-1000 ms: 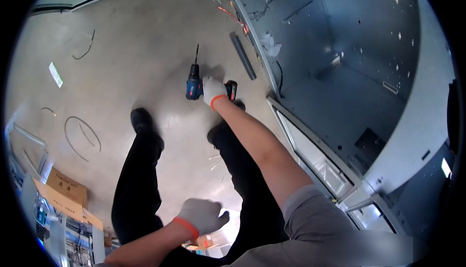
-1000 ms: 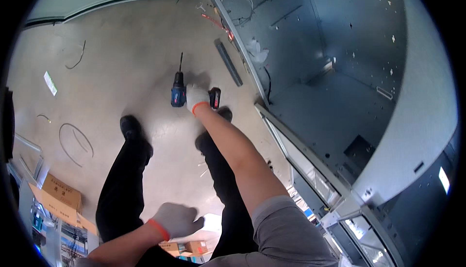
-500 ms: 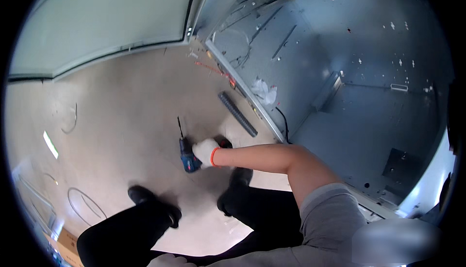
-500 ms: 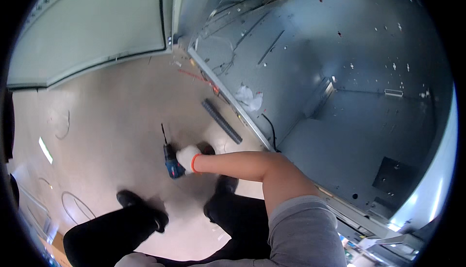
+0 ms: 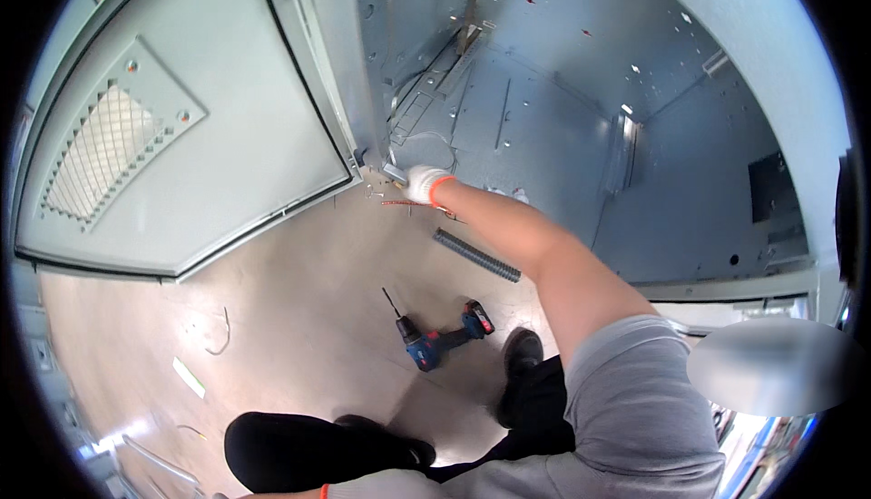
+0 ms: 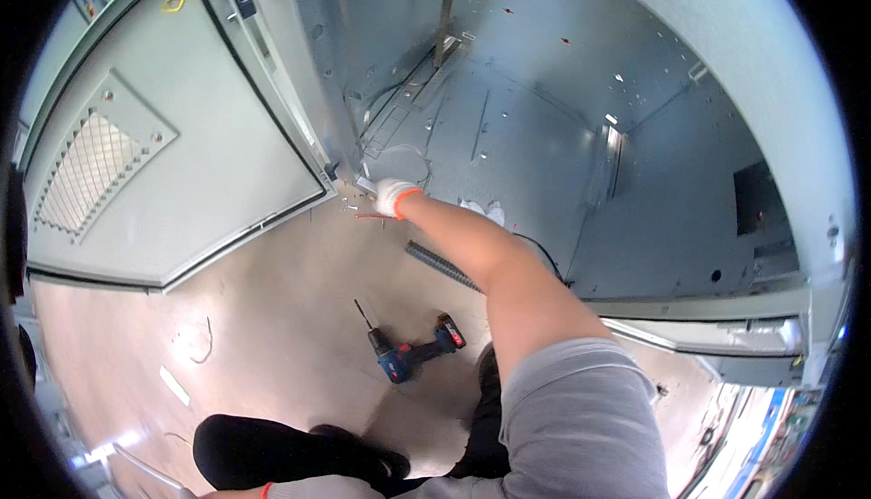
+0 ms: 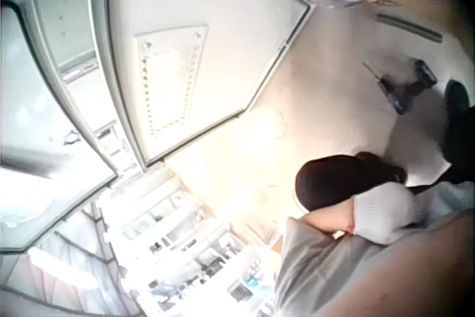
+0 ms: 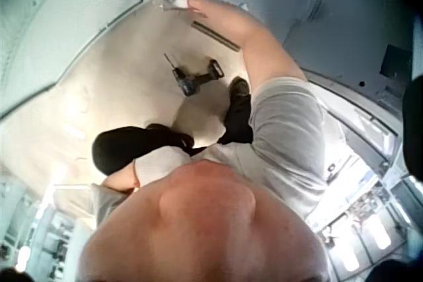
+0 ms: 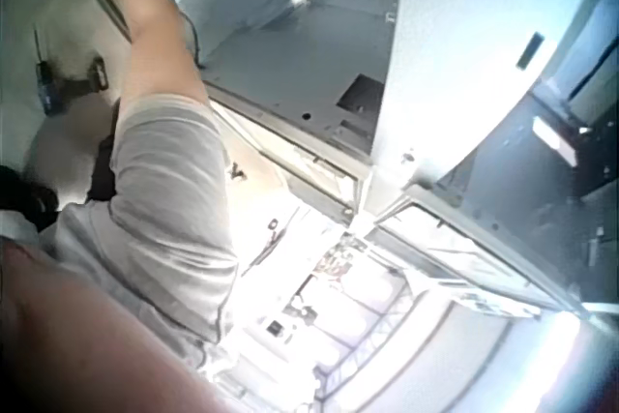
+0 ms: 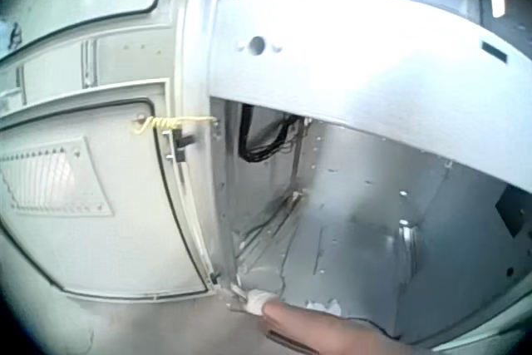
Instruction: The person uses a cordless drill to fasten screws into the interior frame of a large metal cabinet. They then kneel and install a metal panel and wire management components inside the cabinet.
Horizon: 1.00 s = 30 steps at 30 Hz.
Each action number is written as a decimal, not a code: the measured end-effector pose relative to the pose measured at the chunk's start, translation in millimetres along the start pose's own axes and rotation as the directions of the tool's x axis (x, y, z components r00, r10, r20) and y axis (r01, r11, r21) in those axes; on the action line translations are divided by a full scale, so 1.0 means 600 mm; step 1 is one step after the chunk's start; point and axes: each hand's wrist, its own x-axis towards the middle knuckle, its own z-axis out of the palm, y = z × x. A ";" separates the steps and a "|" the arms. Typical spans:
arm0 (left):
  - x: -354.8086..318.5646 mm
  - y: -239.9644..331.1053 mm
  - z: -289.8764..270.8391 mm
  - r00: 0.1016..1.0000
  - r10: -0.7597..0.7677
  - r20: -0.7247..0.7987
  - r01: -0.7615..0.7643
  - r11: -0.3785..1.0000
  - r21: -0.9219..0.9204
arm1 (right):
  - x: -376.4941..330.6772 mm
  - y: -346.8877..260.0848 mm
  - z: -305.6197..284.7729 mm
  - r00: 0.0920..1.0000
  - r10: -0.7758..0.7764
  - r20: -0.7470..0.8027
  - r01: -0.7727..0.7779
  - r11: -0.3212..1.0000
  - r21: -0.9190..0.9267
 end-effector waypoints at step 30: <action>-0.132 -0.022 -0.093 0.858 0.370 0.355 -0.309 0.926 -0.217 | 0.022 0.184 -0.242 0.849 0.444 0.287 -0.328 0.868 -0.373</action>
